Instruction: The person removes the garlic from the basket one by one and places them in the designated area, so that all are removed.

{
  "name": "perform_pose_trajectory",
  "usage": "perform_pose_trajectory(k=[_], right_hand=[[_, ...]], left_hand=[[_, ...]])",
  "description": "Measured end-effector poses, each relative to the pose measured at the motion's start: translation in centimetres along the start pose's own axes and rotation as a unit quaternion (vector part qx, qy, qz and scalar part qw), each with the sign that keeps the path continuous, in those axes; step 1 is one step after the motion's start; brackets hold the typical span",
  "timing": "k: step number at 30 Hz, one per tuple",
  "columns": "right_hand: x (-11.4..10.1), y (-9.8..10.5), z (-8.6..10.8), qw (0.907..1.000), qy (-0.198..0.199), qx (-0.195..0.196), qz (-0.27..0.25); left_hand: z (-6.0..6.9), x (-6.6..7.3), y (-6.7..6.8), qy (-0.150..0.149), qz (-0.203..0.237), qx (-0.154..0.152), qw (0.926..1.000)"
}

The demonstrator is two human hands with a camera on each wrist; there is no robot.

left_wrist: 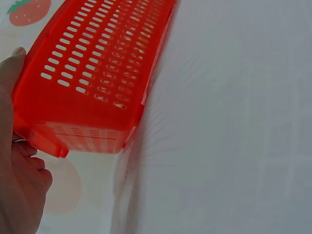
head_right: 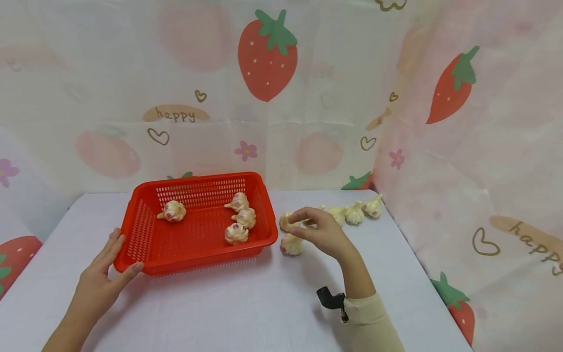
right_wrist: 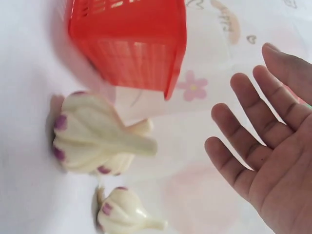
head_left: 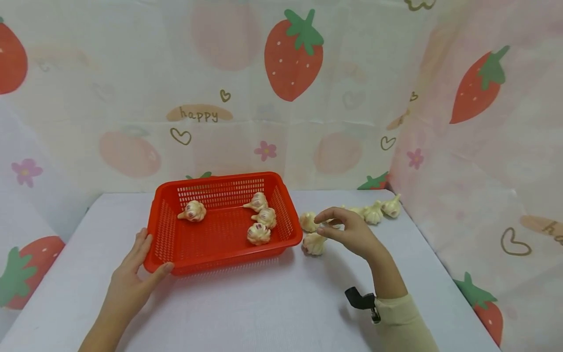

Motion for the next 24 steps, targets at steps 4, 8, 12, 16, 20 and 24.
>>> perform_pose_trajectory(k=[4,8,12,16,20,24], right_hand=[[-1.1,-1.0,-0.4,0.9996,0.024,-0.009,-0.006],[-2.1,-2.1,-1.0,0.9987,0.042,-0.027,-0.012],[-3.1,-2.8,-1.7,0.9986,0.039,-0.036,0.002],[-3.7,-3.4,-2.7,0.9985,0.016,-0.05,0.017],[-4.4,-4.0,-3.8,0.9976,0.023,-0.064,0.018],[-5.2,-4.8,-5.1,0.9956,0.05,-0.073,0.029]], left_hand=[[0.0,-0.1,0.0,0.0,0.004,-0.002,1.0],[0.0,-0.3,-0.1,0.004,0.008,-0.003,1.0],[0.1,-0.3,-0.1,0.002,0.006,0.001,1.0],[0.2,-0.4,-0.2,-0.001,0.006,0.004,1.0],[0.1,-0.3,-0.2,-0.003,0.008,0.005,1.0],[0.1,-0.2,-0.1,-0.002,0.005,0.007,1.0]])
Point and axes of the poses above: each hand's wrist, its own z-axis away from the middle knuckle, its own y-axis out of the back of the hand, x = y × z, the point moved 5 cm from there along -z, towards the middle knuckle, and after that the axes turned 2 degrees about -x, right-handed, at the moved point
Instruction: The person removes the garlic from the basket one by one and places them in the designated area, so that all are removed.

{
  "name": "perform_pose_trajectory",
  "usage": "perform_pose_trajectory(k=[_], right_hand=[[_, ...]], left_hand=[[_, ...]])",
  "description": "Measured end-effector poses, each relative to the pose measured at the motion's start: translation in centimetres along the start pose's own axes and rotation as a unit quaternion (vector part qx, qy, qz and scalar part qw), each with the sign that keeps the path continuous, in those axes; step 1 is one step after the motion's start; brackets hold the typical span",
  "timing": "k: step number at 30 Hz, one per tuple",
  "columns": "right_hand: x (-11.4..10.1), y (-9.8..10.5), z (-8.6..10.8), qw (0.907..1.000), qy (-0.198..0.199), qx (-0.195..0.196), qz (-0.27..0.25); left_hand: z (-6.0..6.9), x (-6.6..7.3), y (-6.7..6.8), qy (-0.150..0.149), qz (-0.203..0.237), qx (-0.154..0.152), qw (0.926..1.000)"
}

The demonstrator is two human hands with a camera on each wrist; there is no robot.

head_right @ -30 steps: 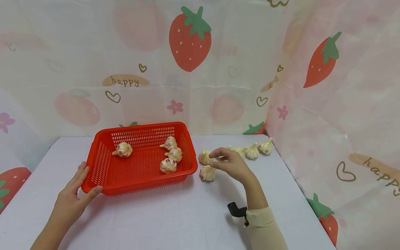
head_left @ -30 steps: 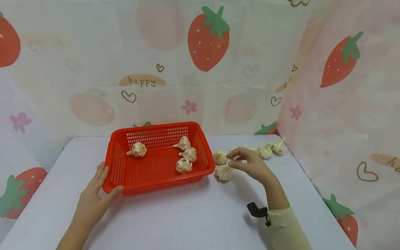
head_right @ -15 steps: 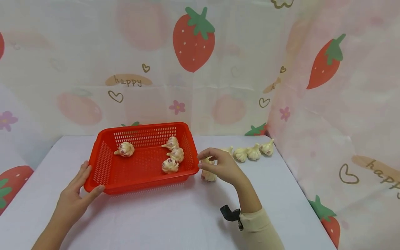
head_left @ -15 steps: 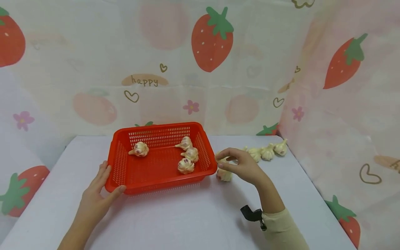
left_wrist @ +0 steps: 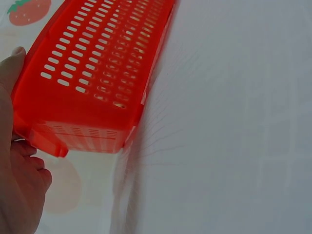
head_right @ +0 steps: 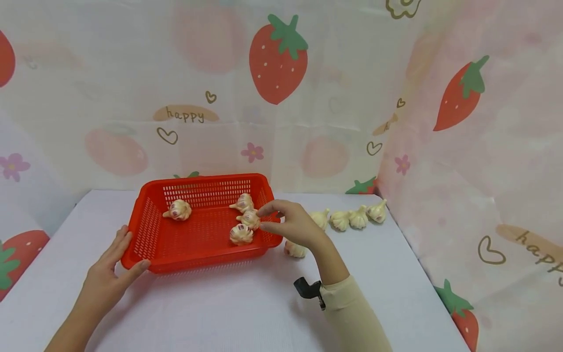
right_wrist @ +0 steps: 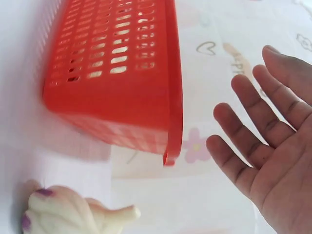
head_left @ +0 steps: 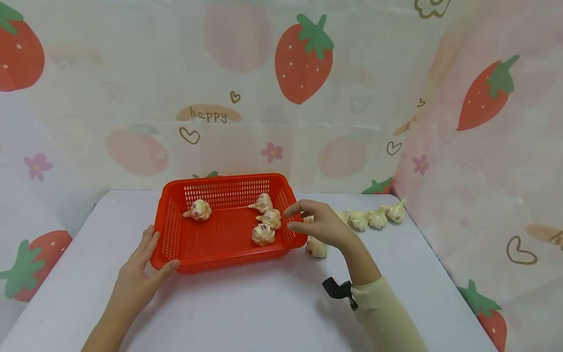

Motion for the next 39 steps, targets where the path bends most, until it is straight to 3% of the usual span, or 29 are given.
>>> perform_pose_trajectory(k=[9,16,27,39], right_hand=[[-1.2,-0.7,-3.0,0.9988,0.005,-0.016,0.046],[-1.4,-1.5,-5.2,0.9977,-0.003,-0.049,0.045],[0.8,-3.3,-7.2,0.9946,-0.032,-0.098,0.012],[2.5,-5.2,-8.2,0.9859,-0.01,-0.157,0.057]], left_hand=[[0.0,0.1,0.4,0.009,-0.004,-0.002,0.9999],[-0.1,0.1,0.4,0.017,-0.002,-0.003,0.9999],[-0.2,0.2,0.1,0.018,-0.004,-0.007,0.9998],[-0.2,0.3,0.1,0.014,0.002,-0.006,0.9999]])
Point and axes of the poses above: each hand's wrist, its own z-axis away from the middle knuckle, its own y-axis out of the back of the hand, x = y × z, the point moved 5 cm from there along -z, towards the middle knuckle, and after that the axes turned 2 degrees about -x, right-handed, at the moved point
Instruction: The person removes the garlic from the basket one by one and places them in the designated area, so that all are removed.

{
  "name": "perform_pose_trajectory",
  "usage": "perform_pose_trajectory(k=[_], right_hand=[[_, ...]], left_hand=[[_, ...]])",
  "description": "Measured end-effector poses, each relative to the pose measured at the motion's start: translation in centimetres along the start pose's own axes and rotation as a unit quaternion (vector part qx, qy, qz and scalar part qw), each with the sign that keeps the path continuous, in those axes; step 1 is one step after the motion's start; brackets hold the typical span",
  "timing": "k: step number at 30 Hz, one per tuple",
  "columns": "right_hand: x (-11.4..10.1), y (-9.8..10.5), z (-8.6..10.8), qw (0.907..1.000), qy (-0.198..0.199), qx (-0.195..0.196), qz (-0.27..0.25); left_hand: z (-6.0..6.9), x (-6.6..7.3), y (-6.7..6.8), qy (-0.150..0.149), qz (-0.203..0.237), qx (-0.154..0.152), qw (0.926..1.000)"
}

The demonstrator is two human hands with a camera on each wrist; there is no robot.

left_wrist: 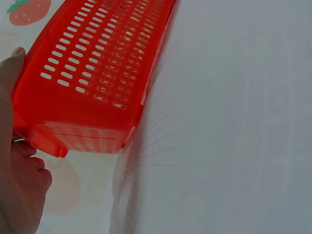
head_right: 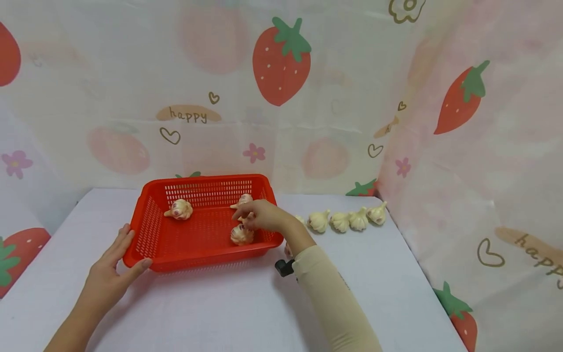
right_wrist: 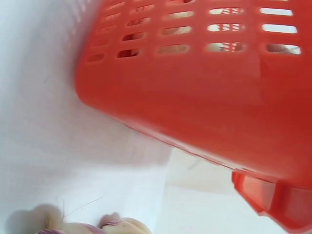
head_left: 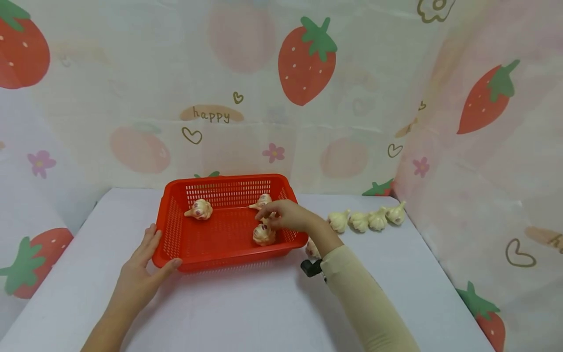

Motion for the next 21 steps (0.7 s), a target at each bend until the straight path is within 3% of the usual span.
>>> perform_pose_trajectory(k=[7,21], right_hand=[[0.3,-0.4,-0.3,0.9998,-0.008,-0.01,0.012],[0.5,-1.4,-1.3,0.9986,-0.03,-0.034,0.027]], left_hand=[[0.1,-0.1,-0.1,-0.012,0.001,0.008,0.9999],[-0.1,-0.3,-0.1,-0.006,-0.007,0.005,0.9999]])
Point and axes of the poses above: each hand's wrist, its own z-axis away from the middle knuckle, its own y-axis out of the back of the hand, x = y × z, the point moved 5 cm from there along -z, towards the middle knuckle, and after that the axes turned 2 degrees about -x, right-handed, at the moved point
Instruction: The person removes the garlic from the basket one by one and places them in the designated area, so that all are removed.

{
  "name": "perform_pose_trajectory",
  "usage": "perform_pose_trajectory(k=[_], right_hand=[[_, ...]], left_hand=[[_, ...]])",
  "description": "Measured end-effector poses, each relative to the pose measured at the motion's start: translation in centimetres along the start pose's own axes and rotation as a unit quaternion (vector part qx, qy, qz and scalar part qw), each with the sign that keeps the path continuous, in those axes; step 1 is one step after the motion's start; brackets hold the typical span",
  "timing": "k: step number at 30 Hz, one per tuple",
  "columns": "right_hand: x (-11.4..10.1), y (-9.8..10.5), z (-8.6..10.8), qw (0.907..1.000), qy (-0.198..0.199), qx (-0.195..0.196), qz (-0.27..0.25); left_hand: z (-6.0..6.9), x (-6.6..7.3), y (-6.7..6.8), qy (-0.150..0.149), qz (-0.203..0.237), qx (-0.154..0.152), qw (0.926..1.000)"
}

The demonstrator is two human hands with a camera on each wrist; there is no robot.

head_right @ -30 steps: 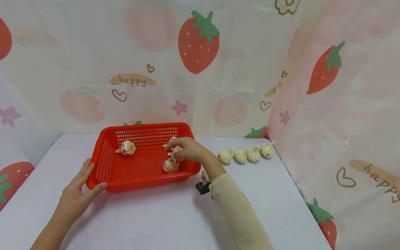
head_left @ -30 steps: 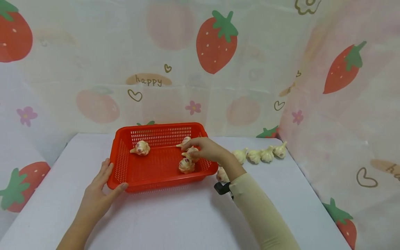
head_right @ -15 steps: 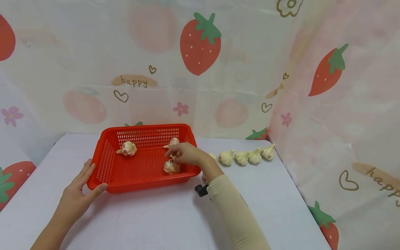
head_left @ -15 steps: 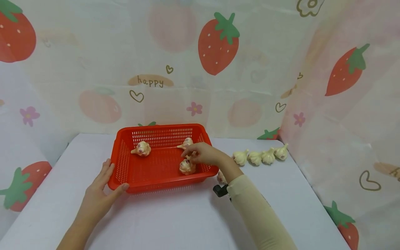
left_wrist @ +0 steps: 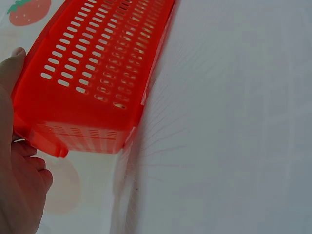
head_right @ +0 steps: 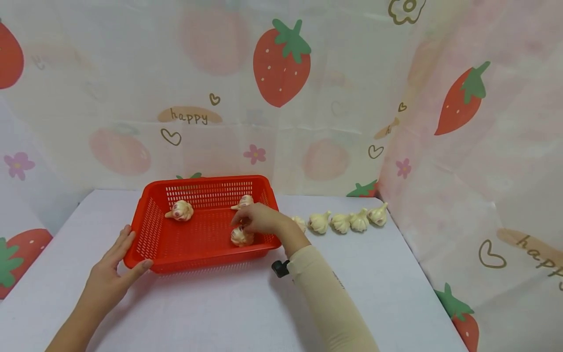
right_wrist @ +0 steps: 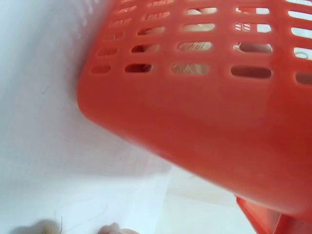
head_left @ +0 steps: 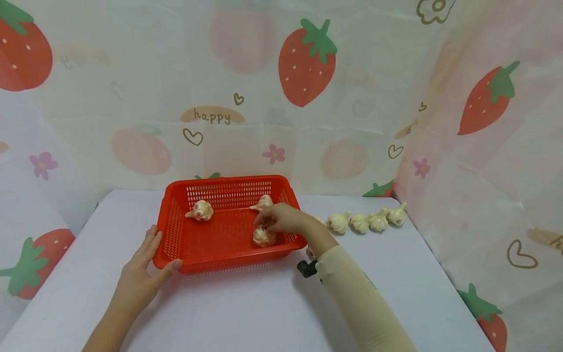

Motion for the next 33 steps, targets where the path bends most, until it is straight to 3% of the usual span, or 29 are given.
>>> perform_pose_trajectory(k=[5,13,18,33], right_hand=[[-0.4,-0.3,-0.2,1.0,0.003,-0.007,-0.001],[-0.6,-1.8,-1.2,0.9974,0.05,-0.038,-0.037],[-0.5,-2.2,-1.3,0.9968,0.041,-0.037,-0.057],[-0.6,-1.8,-1.1,0.9997,0.003,-0.025,-0.005]], left_hand=[[0.1,0.0,0.0,0.005,-0.003,-0.001,1.0],[0.1,0.2,-0.1,-0.001,0.001,-0.003,1.0],[0.1,0.4,0.0,0.001,-0.002,-0.006,1.0],[0.0,0.0,0.0,0.013,-0.009,-0.004,0.9999]])
Point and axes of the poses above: each hand's wrist, its own z-axis away from the middle knuckle, its own y-axis out of the back of the hand, x = y × z, the point moved 5 cm from there along -z, towards the middle knuckle, and after that the axes turned 2 degrees about -x, right-handed, at the moved point
